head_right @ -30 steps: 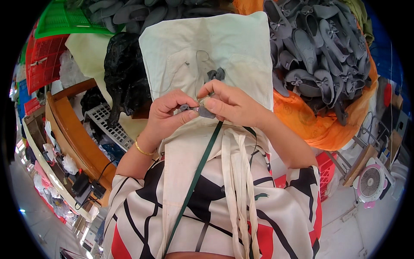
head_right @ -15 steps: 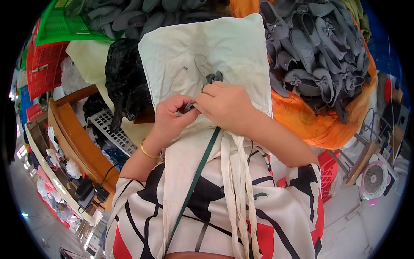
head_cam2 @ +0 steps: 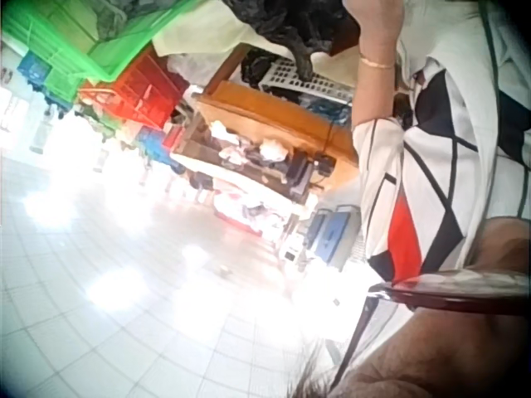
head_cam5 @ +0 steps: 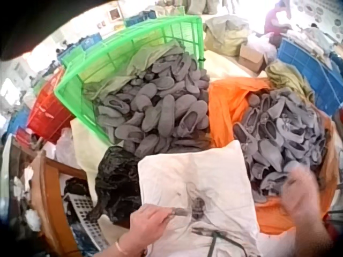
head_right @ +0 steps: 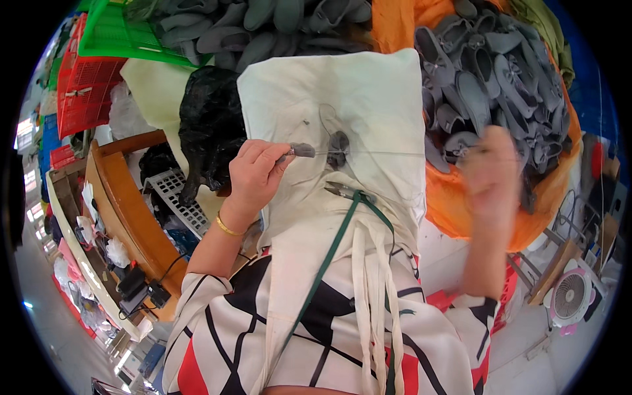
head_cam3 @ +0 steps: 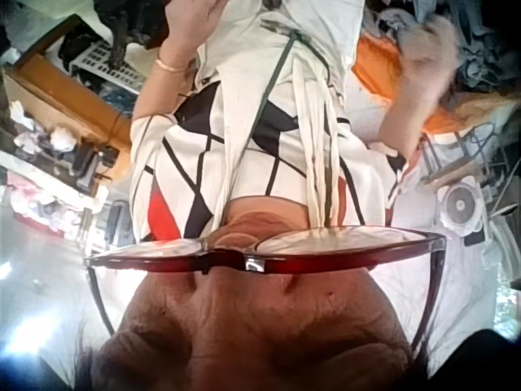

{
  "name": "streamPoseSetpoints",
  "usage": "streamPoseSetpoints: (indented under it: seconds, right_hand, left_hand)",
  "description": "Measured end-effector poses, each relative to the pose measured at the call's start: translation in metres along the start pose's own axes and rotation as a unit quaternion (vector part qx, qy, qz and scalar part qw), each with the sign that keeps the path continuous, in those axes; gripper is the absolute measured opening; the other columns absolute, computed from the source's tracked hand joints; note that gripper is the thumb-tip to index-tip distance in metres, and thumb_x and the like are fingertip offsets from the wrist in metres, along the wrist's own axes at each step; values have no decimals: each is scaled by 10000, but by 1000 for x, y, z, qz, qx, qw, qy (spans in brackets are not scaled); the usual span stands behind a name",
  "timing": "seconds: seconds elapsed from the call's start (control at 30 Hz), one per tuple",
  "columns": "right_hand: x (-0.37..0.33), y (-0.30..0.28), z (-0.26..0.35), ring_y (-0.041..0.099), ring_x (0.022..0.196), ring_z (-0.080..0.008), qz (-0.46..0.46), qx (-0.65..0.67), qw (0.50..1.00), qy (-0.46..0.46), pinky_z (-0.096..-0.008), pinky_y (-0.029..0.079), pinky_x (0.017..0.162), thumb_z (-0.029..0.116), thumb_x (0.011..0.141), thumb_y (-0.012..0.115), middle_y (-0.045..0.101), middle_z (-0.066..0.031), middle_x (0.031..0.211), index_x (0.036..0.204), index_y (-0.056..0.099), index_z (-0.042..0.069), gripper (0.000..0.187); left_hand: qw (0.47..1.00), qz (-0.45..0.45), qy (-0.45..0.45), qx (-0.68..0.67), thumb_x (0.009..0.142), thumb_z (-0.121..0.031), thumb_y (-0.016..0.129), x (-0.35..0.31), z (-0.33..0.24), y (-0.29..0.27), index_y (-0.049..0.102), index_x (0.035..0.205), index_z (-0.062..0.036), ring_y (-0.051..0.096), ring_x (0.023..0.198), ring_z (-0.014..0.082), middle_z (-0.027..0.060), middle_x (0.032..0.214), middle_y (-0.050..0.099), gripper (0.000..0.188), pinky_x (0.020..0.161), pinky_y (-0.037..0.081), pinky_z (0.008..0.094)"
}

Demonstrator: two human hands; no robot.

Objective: The person is sewing the upper fabric of grey slippers using a needle and thread. They work on one slipper at a time, pulling the thread through the material to secure the edges. The person handles the slippers and the sewing tools directly with their hands.

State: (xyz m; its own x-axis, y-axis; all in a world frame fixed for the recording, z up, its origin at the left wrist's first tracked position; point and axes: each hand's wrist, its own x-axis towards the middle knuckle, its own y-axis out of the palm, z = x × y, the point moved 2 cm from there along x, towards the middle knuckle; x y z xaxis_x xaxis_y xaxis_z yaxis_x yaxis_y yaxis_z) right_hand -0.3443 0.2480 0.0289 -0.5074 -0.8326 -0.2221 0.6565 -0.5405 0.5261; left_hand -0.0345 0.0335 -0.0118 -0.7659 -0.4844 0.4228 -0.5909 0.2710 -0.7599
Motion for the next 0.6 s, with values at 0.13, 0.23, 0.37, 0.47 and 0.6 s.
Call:
streamPoseSetpoints:
  seconds: [0.13, 0.23, 0.37, 0.47, 0.6]
  right_hand:
    - [-33, -228, 118, 399, 555, -130, -284, 203, 920, -179, -329, 554, 707, 18, 960, 540, 419, -2, 646, 817, 477, 62, 163]
    - [-102, -348, 168, 459, 625, -136, -510, 68, 799, -313, -314, 547, 724, 1, 925, 560, 469, -18, 731, 870, 510, 44, 86]
    - [-102, -347, 141, 537, 719, -143, -599, -106, 726, -320, -294, 537, 746, -22, 879, 587, 536, -39, 845, 941, 554, 21, 82]
    - [-47, -248, 65, 597, 790, -149, -487, -189, 812, -261, -279, 530, 763, -39, 844, 607, 587, -55, 931, 994, 588, 3, 157]
    - [19, -37, -47, 604, 844, -101, -187, -260, 945, -69, -236, 492, 780, 29, 936, 607, 616, -2, 976, 1122, 621, 62, 189]
  left_hand:
    - [998, -20, 41, 38, 716, -50, 787, 3, 15, -6, 672, 941, -84, 616, 722, 224, 36, 795, 636, 256, 586, 504, 308]
    - [997, -39, 42, 51, 717, -40, 783, 6, 28, -5, 671, 934, -81, 609, 715, 227, 38, 792, 636, 247, 589, 503, 310]
    - [998, -47, -42, 3, 746, -29, 768, 5, 37, -7, 675, 930, -78, 601, 706, 236, 46, 790, 639, 212, 596, 490, 324]
    - [993, -40, -84, -70, 766, -27, 760, 9, 29, 4, 676, 929, -75, 597, 703, 244, 50, 797, 648, 189, 599, 479, 331]
    - [997, -42, -16, -66, 763, -26, 765, 27, 17, 11, 674, 938, -71, 597, 705, 242, 52, 830, 661, 202, 608, 482, 329]
